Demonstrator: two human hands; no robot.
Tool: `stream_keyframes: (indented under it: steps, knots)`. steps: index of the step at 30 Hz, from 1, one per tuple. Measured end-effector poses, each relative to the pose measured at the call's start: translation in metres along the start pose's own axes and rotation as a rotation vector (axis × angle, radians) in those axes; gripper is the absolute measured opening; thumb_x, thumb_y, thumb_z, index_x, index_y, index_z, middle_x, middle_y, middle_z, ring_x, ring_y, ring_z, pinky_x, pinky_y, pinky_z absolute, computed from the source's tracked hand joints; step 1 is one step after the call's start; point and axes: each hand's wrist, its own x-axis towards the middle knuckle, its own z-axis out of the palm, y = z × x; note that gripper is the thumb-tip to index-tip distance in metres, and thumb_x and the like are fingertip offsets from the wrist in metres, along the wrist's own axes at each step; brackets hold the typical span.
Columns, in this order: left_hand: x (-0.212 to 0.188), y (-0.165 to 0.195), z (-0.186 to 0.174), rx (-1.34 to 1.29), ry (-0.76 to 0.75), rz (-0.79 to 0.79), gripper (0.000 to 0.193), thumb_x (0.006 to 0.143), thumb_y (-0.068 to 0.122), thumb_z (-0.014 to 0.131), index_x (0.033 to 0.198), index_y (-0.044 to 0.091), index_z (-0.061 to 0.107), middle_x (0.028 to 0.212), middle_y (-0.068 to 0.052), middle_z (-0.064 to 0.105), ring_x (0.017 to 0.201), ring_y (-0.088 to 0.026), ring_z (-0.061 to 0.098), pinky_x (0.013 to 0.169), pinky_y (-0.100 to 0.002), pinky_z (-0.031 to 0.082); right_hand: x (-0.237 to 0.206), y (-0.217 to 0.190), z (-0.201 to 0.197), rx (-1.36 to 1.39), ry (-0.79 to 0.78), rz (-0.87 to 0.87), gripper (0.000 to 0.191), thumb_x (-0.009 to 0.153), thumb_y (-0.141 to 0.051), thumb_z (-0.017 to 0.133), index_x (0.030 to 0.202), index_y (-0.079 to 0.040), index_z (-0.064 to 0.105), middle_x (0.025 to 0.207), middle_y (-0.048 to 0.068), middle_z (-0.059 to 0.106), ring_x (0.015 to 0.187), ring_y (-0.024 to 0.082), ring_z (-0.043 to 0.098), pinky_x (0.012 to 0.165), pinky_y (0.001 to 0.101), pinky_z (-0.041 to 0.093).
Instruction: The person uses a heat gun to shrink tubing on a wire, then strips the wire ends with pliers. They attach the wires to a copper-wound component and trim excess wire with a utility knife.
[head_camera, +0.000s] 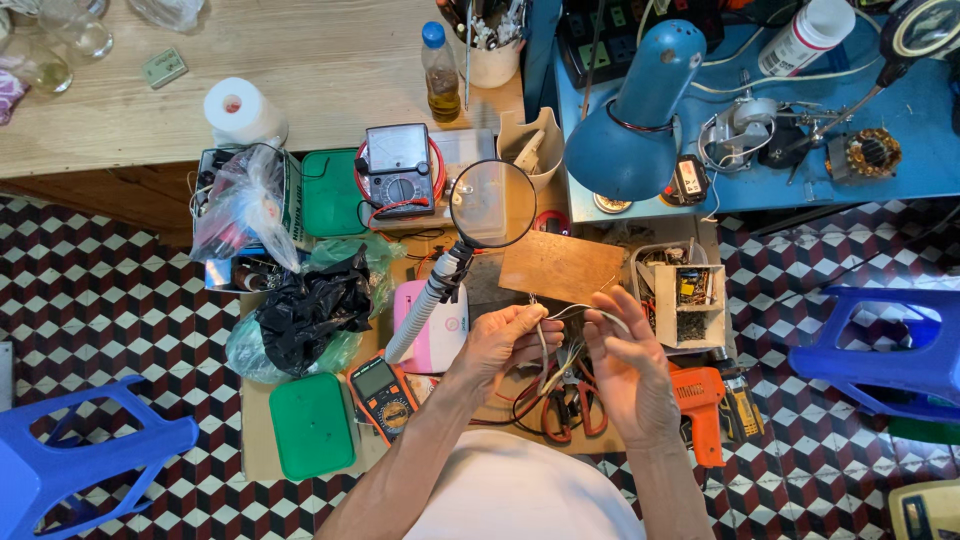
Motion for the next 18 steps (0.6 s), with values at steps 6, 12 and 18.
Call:
stream_keyframes:
  steps: [6, 12, 18]
  knots:
    - [-0.004, 0.005, 0.005, -0.091, -0.067, -0.001, 0.031, 0.100, 0.030, 0.061, 0.114, 0.002, 0.062, 0.112, -0.011, 0.074, 0.102, -0.017, 0.074, 0.096, -0.034, 0.059, 0.011, 0.015, -0.023, -0.271, 0.237, 0.090, 0.040, 0.092, -0.006, 0.063, 0.132, 0.001, 0.060, 0.120, 0.017, 0.065, 0.104, 0.023, 0.065, 0.100, 0.0367, 0.051]
    - [-0.009, 0.003, 0.008, 0.046, -0.049, 0.104, 0.031, 0.104, 0.030, 0.062, 0.112, 0.001, 0.066, 0.106, -0.009, 0.076, 0.091, -0.011, 0.067, 0.083, -0.026, 0.054, -0.002, 0.028, 0.000, -0.658, 0.147, -0.025, 0.030, 0.092, -0.006, 0.066, 0.122, -0.003, 0.068, 0.112, 0.008, 0.073, 0.104, 0.013, 0.069, 0.093, 0.0281, 0.056]
    - [-0.011, 0.005, 0.010, 0.183, 0.014, 0.053, 0.027, 0.099, 0.030, 0.065, 0.111, 0.007, 0.071, 0.097, -0.002, 0.077, 0.089, -0.006, 0.070, 0.077, -0.021, 0.055, -0.008, 0.017, 0.024, -1.018, 0.047, -0.266, 0.018, 0.099, -0.015, 0.066, 0.111, -0.005, 0.073, 0.105, 0.008, 0.076, 0.097, 0.012, 0.073, 0.087, 0.0256, 0.061]
